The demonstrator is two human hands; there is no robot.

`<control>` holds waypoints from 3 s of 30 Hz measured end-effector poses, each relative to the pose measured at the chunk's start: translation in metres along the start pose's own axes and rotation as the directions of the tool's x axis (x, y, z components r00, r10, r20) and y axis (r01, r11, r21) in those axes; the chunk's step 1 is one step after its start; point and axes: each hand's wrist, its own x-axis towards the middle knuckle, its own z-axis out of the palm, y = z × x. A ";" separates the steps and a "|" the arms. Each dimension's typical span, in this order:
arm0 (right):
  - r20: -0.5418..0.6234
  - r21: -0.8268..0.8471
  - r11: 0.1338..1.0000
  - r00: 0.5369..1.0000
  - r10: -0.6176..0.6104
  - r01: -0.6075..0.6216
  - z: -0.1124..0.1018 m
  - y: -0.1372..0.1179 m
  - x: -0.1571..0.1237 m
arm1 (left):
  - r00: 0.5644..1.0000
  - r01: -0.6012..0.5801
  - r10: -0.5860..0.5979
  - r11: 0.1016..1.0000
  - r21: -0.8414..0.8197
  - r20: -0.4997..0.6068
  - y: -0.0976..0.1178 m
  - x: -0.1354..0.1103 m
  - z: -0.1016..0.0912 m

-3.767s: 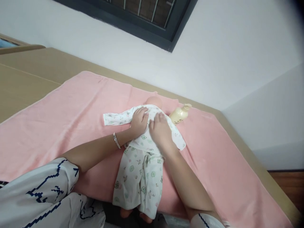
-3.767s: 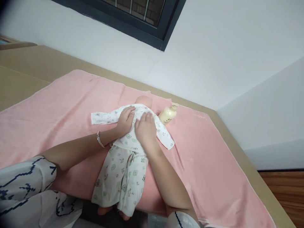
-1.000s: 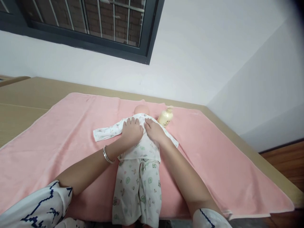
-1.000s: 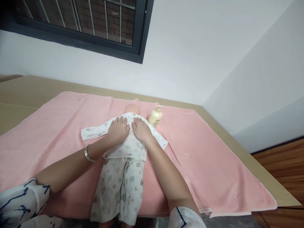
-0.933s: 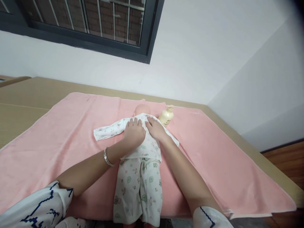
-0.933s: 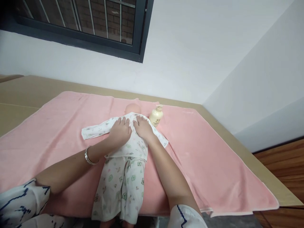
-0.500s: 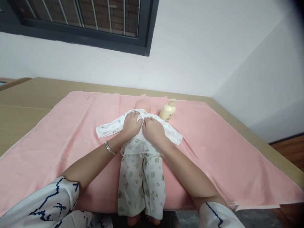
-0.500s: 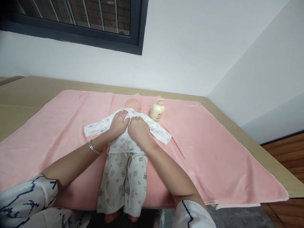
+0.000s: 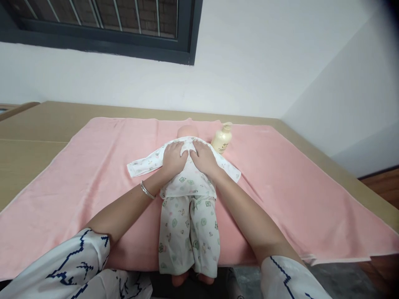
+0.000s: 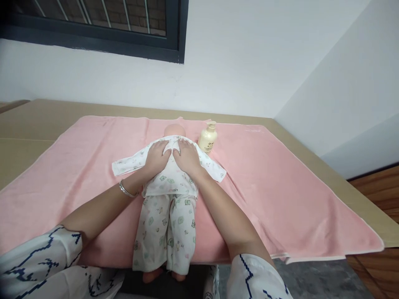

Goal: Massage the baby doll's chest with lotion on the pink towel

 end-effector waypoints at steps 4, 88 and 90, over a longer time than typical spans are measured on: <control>-0.006 0.011 1.000 1.000 0.000 0.000 0.001 0.000 0.000 | 1.000 0.006 -0.006 1.000 -0.016 0.002 0.000 0.000 0.000; -0.028 0.007 0.992 0.992 -0.123 0.123 -0.005 -0.027 -0.018 | 0.975 -0.086 0.036 0.972 -0.220 -0.220 0.002 -0.021 -0.006; -0.018 0.014 0.992 0.992 -0.123 0.123 -0.008 -0.030 -0.019 | 0.977 -0.077 0.028 0.970 -0.230 -0.211 0.001 -0.020 -0.005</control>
